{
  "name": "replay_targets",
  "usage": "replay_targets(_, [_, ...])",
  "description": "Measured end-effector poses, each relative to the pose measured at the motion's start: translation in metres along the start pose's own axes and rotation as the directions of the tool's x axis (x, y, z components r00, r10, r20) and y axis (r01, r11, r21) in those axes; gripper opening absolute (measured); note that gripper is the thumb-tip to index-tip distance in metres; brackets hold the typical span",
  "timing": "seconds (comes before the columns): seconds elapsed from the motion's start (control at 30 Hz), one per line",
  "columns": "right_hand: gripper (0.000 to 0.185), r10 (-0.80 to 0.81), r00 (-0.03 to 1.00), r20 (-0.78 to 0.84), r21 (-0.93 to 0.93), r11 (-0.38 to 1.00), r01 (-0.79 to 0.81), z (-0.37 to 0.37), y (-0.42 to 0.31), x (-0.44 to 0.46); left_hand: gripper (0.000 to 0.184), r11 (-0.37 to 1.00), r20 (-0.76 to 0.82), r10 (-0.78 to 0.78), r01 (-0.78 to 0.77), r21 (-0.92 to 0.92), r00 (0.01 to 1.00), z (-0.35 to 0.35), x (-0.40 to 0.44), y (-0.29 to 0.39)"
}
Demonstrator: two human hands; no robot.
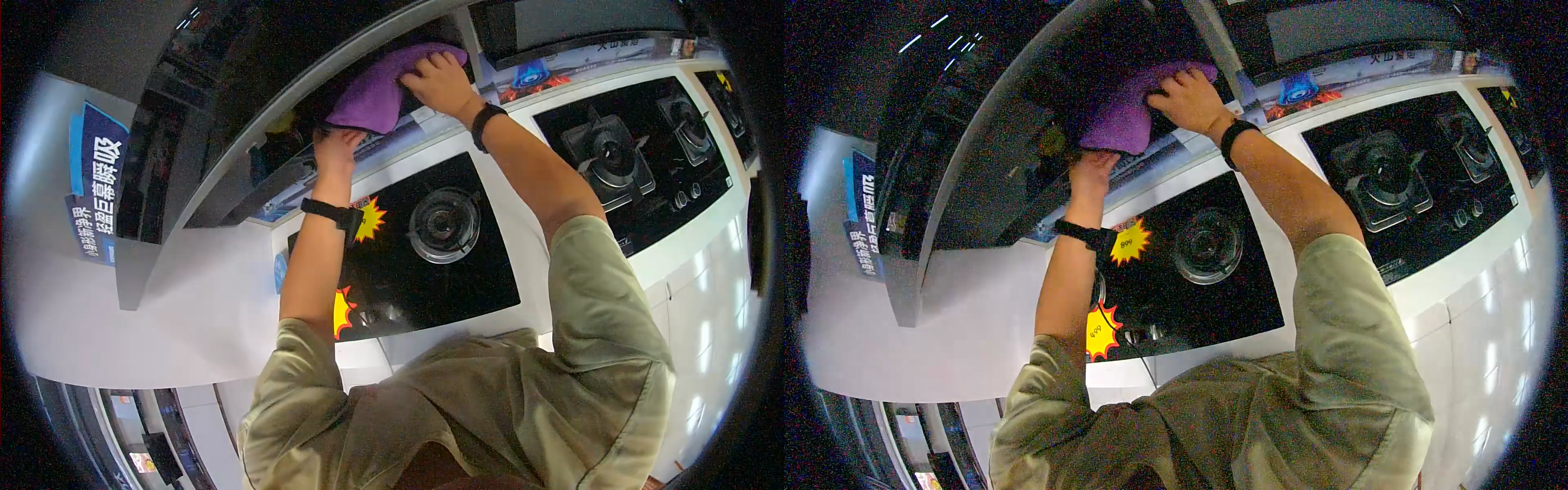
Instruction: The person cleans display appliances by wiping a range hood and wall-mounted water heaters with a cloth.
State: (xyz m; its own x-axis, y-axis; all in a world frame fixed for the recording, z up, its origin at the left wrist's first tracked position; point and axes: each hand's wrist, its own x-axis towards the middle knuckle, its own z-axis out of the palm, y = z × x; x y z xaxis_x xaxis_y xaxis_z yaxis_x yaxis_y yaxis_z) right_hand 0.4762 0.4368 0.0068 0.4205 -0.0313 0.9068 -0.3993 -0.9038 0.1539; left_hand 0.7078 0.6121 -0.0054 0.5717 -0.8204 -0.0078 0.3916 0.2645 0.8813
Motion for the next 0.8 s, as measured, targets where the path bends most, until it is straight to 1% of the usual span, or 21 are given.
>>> replay_targets(0.1, [0.027,-0.036,0.999,0.024,0.016,0.999,0.036,0.007,0.002,-0.021,0.041,0.993,0.04,0.021,-0.025,0.119,0.999,0.009,-0.006,-0.023])
replay_targets(0.13, [0.026,-0.036,0.996,0.087,0.015,0.999,0.035,0.011,0.003,-0.028,0.041,0.987,0.055,0.025,-0.033,0.159,0.998,0.012,-0.007,-0.029])
replay_targets(0.2, [0.024,-0.034,0.976,0.214,0.011,0.999,0.032,0.02,0.005,-0.046,0.038,0.998,-0.147,-0.046,0.038,-0.053,0.988,0.011,0.005,-0.046])
replay_targets(0.23, [0.025,-0.035,0.975,0.219,0.02,0.999,0.031,0.027,0.007,-0.056,0.037,0.985,-0.24,-0.096,0.057,-0.163,0.966,0.012,0.008,-0.053])
replay_targets(0.3, [0.025,-0.037,0.974,0.226,0.037,0.999,0.03,0.04,0.014,-0.072,0.035,0.966,-0.268,-0.192,0.133,-0.224,0.944,0.014,0.012,-0.062])
replay_targets(0.33, [0.025,0.008,0.973,0.231,0.037,0.999,-0.017,0.044,0.017,-0.079,0.033,0.952,-0.28,-0.238,0.167,-0.255,0.93,0.015,0.013,-0.063])
replay_targets(0.4, [0.024,0.098,0.965,0.243,0.036,0.993,-0.11,0.049,0.022,-0.085,0.033,0.916,-0.212,-0.252,0.163,-0.366,0.944,0.008,0.022,-0.07])
replay_targets(0.43, [0.024,0.092,0.956,0.277,0.042,0.993,-0.108,0.052,0.022,-0.082,0.033,0.893,-0.174,-0.257,0.164,-0.419,0.951,0.006,0.029,-0.073])
replay_targets(0.53, [0.025,0.102,0.955,0.278,0.027,0.993,-0.114,0.052,0.021,-0.076,0.033,0.887,-0.26,-0.26,0.124,-0.445,0.93,0.004,0.037,-0.083])
replay_targets(0.57, [0.026,0.109,0.953,0.283,0.028,0.992,-0.121,0.052,0.021,-0.076,0.034,0.958,-0.187,-0.174,0.121,-0.261,0.967,-0.017,0.051,-0.096])
replay_targets(0.6, [0.027,0.114,0.951,0.287,0.029,0.991,-0.128,0.052,0.02,-0.075,0.034,0.993,-0.096,-0.1,0.094,-0.069,0.99,-0.06,0.077,-0.122])
replay_targets(0.67, [0.029,0.14,0.944,0.297,0.029,0.987,-0.156,0.054,0.015,-0.074,0.035,0.997,-0.108,-0.082,0.081,-0.017,0.991,-0.06,0.071,-0.118])
replay_targets(0.7, [0.03,0.161,0.94,0.302,0.024,0.984,-0.176,0.056,0.011,-0.072,0.036,0.982,-0.214,-0.132,0.099,-0.158,0.968,-0.009,0.041,-0.085])
replay_targets(0.73, [0.031,0.18,0.935,0.305,0.018,0.981,-0.195,0.058,0.007,-0.069,0.037,0.949,-0.309,-0.193,0.098,-0.298,0.931,0.019,0.021,-0.066])
replay_targets(0.77, [0.032,0.183,0.928,0.326,0.031,0.979,-0.204,0.059,0.001,-0.067,0.038,0.842,-0.193,0.037,0.074,0.534,0.98,0.012,0.017,-0.061])
replay_targets(0.8, [0.033,0.184,0.92,0.345,0.044,0.976,-0.211,0.061,-0.006,-0.064,0.04,0.151,0.062,0.098,-0.076,0.986,0.993,-0.001,0.015,-0.051])
